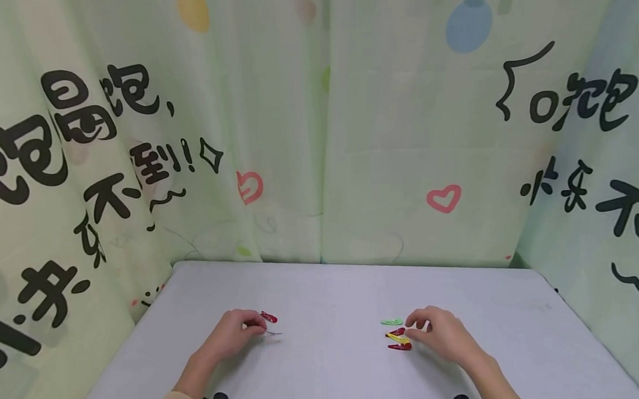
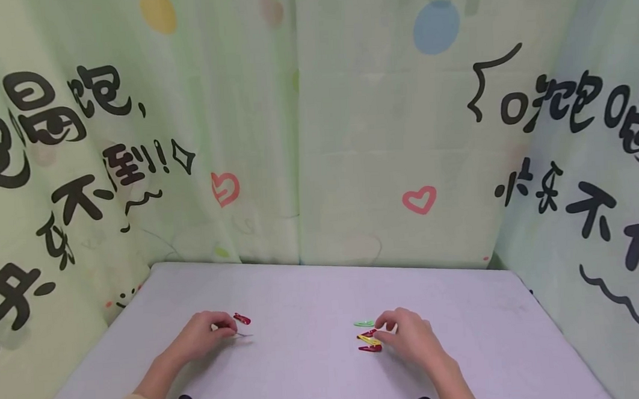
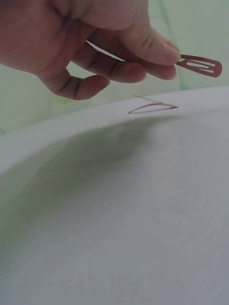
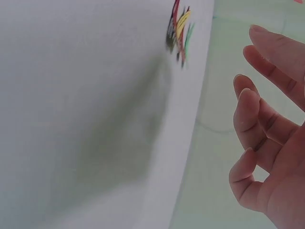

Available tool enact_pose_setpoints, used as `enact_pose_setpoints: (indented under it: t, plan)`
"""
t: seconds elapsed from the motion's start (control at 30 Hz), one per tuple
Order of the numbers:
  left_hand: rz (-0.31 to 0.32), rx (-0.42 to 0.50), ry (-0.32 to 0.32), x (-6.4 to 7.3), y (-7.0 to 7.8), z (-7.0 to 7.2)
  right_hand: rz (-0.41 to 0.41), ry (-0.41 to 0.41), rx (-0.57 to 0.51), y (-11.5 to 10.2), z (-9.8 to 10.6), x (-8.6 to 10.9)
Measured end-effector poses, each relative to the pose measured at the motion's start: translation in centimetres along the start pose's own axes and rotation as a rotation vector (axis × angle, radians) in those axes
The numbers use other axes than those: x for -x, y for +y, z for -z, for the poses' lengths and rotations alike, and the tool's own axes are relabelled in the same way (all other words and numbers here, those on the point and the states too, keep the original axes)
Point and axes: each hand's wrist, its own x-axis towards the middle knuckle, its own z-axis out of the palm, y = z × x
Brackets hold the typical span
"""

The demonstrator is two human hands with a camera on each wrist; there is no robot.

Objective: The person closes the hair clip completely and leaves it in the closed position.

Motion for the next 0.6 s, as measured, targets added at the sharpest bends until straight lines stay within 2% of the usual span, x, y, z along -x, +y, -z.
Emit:
enact_pose_setpoints:
  t: [0.27, 0.6]
  plan:
    - [-0.024, 0.137, 0.044, -0.4, 0.7, -0.7, 0.069, 0.037, -0.038, -1.3, 0.2, 0.1]
    - [0.018, 0.254, 0.091, -0.7, 2.6, -2.0, 0.059, 0.068, -0.123, -3.0, -0.5, 0.2]
